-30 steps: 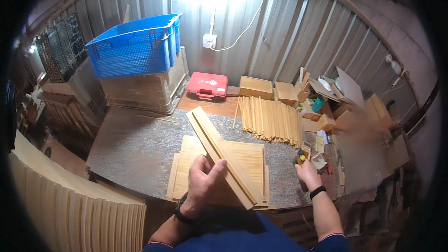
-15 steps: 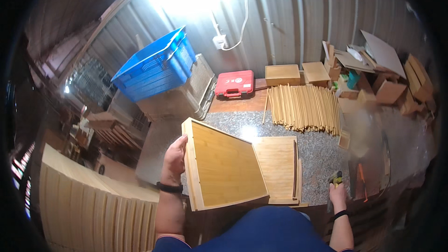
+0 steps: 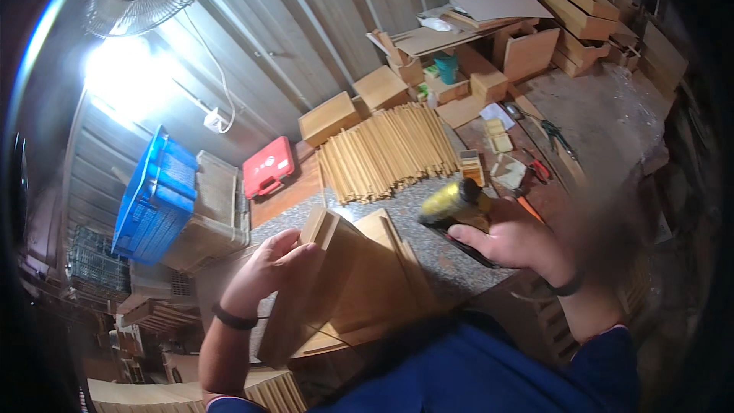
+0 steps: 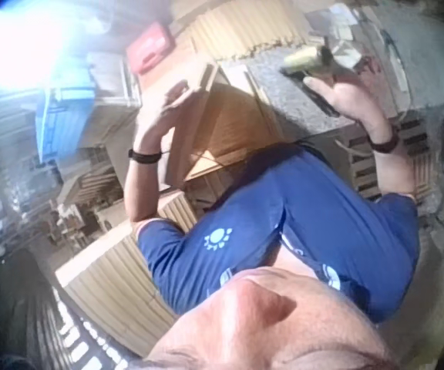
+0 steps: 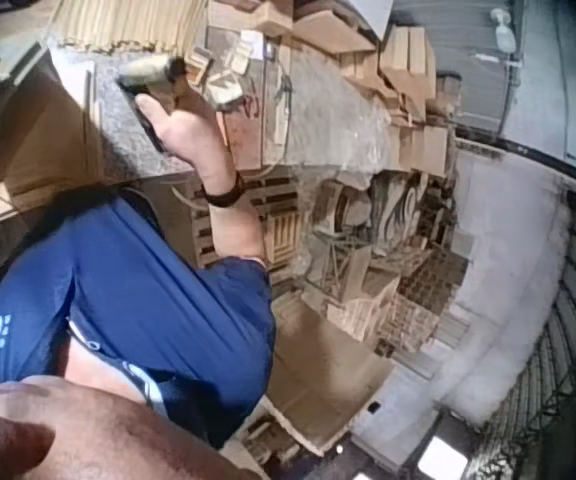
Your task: Assembling a multi-compartment wooden drawer organizer using a pneumatic staple gun.
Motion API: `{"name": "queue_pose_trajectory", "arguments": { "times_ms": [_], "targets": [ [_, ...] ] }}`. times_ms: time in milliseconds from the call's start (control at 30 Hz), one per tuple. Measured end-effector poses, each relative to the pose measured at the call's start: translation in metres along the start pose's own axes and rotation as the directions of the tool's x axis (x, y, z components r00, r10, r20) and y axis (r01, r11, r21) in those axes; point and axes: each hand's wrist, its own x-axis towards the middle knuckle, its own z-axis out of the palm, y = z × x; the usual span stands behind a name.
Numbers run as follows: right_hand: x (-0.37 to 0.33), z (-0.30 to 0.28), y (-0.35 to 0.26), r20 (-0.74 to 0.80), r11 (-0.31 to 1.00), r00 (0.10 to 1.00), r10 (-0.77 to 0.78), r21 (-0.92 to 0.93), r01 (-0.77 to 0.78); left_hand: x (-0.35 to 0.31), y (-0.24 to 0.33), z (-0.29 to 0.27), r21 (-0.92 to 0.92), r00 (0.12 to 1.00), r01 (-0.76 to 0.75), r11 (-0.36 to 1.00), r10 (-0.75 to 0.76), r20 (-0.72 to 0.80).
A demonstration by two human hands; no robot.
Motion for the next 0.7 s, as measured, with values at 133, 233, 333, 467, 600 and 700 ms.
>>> {"name": "queue_pose_trajectory", "arguments": {
  "times_ms": [133,233,333,467,600,700],
  "targets": [
    [0.018,-0.027,-0.057,0.103,0.981,0.994,-0.029,-0.190,0.048,-0.006,0.018,0.003,0.385,0.994,0.053,0.921,-0.085,0.066],
    [0.034,-0.026,-0.065,0.200,0.929,0.923,-0.329,-0.108,0.354,-0.010,0.016,0.010,0.451,0.994,0.071,0.890,-0.102,0.043],
    [0.054,-0.021,-0.101,0.275,0.890,0.881,-0.385,-0.142,0.433,-0.022,0.018,0.022,0.595,0.997,0.000,0.804,0.043,-0.058],
    [0.075,-0.010,-0.141,0.343,0.896,0.897,-0.280,-0.243,0.372,-0.033,-0.010,0.032,0.625,0.875,-0.141,0.768,0.392,-0.284],
    [0.097,-0.003,-0.167,0.416,0.883,0.866,-0.278,-0.245,0.401,-0.041,-0.007,0.013,0.672,0.914,-0.135,0.728,0.354,-0.200],
    [0.102,0.004,-0.176,0.458,0.883,0.856,-0.242,-0.262,0.390,-0.046,-0.014,-0.004,0.728,0.927,-0.180,0.661,0.361,-0.098]
  ]
}}
